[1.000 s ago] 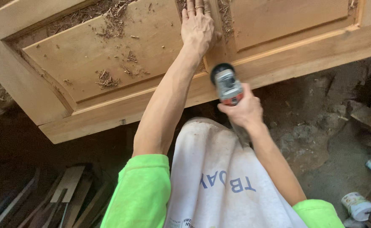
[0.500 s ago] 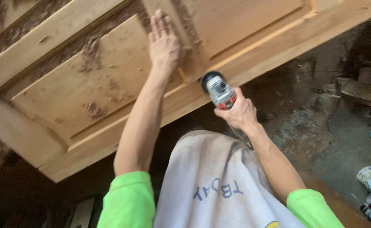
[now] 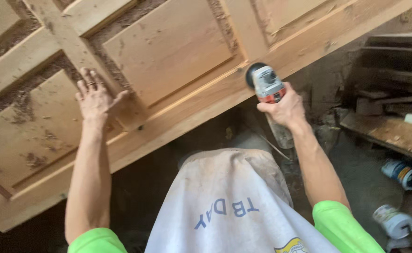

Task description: The person attaches a sanding disc to an angle grinder and then uses the tool to sand the surface of a wooden door. They move the grinder across the flat panels and edges of the door to smooth the wood.

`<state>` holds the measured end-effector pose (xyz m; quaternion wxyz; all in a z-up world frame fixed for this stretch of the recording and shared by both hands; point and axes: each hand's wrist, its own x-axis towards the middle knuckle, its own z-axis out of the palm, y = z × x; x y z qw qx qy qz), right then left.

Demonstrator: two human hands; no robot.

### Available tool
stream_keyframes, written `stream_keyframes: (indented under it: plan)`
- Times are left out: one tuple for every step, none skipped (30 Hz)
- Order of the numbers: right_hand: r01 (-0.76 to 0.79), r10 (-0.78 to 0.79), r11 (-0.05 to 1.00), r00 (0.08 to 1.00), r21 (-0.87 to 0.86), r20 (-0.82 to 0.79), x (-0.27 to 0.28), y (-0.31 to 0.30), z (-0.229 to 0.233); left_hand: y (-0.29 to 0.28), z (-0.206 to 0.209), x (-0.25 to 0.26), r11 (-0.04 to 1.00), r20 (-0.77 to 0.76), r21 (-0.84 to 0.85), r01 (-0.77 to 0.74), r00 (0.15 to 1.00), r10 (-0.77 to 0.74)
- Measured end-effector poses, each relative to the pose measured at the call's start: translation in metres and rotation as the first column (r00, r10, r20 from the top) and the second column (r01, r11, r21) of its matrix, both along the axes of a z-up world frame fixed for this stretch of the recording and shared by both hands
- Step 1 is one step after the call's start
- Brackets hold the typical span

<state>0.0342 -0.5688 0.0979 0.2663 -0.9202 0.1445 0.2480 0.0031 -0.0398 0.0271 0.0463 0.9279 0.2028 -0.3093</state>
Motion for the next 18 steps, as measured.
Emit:
stream_keyframes:
  plan:
    - [0.007,-0.008,1.0,0.999,0.026,0.032,0.014,-0.028,-0.001,-0.003,0.0,0.0,1.0,0.003,0.008,-0.016,1.0,0.016]
    - [0.018,-0.022,0.998,0.998,0.052,0.066,0.026,-0.053,-0.001,-0.005,-0.001,0.001,1.0,0.007,0.015,-0.026,1.0,0.026]
    - [0.019,-0.024,0.998,0.996,0.06,0.084,0.038,-0.077,0.001,-0.008,-0.002,0.002,0.999,0.012,0.023,-0.037,0.999,0.036]
    - [0.022,-0.029,0.997,0.994,0.068,0.104,0.05,-0.098,0.004,-0.009,-0.004,0.007,0.997,-0.024,0.045,-0.056,0.998,0.058]
    - [0.025,-0.034,0.997,0.992,0.077,0.123,0.06,-0.112,0.006,-0.01,-0.006,0.012,0.995,-0.059,0.068,-0.075,0.995,0.08]
    - [0.069,-0.081,0.991,0.991,0.114,0.107,0.067,-0.122,0.008,-0.01,-0.01,0.013,0.991,-0.098,0.09,-0.096,0.99,0.105]
    - [0.113,-0.128,0.982,0.988,0.149,0.088,0.073,-0.132,0.012,-0.01,-0.012,0.011,0.991,-0.084,0.085,-0.105,0.99,0.112]
    - [0.156,-0.172,0.97,0.983,0.185,0.072,0.08,-0.136,0.015,-0.009,-0.014,0.01,0.99,-0.066,0.08,-0.116,0.99,0.122]
    - [0.146,-0.163,0.973,0.983,0.179,0.085,0.083,-0.136,0.017,-0.009,-0.016,0.009,0.989,-0.047,0.076,-0.127,0.99,0.131]
    - [0.134,-0.152,0.976,0.984,0.175,0.096,0.085,-0.133,0.016,-0.009,-0.02,0.006,0.989,-0.031,0.084,-0.119,0.992,0.122]
    - [0.121,-0.14,0.978,0.984,0.17,0.107,0.084,-0.128,0.016,-0.009,-0.024,0.004,0.99,-0.014,0.093,-0.11,0.994,0.112]
    - [0.091,-0.112,0.98,0.987,0.179,0.112,0.083,-0.119,0.014,-0.007,-0.026,0.0,0.989,0.002,0.105,-0.107,0.994,0.108]
    - [0.061,-0.084,0.98,0.989,0.187,0.118,0.08,-0.108,0.011,-0.005,-0.03,0.0,0.99,0.012,0.105,-0.096,0.995,0.095]
    - [0.032,-0.055,0.98,0.992,0.195,0.116,0.073,-0.095,0.009,-0.004,-0.035,-0.002,0.991,0.015,0.108,-0.084,0.996,0.083]
    - [-0.025,0.007,0.984,0.995,0.174,0.104,0.066,-0.08,0.008,-0.004,-0.039,-0.004,0.991,0.017,0.11,-0.073,0.997,0.072]
    - [-0.079,0.064,0.985,0.993,0.155,0.098,0.058,-0.062,0.007,-0.002,-0.042,-0.002,0.992,0.027,0.103,-0.076,0.997,0.074]
    - [-0.132,0.12,0.982,0.988,0.137,0.092,0.048,-0.041,0.007,-0.004,-0.043,-0.005,0.992,0.038,0.095,-0.08,0.996,0.076]
    - [-0.169,0.164,0.98,0.985,0.102,0.051,0.038,-0.018,0.007,-0.011,-0.045,-0.009,0.993,0.079,0.094,-0.072,0.995,0.064]
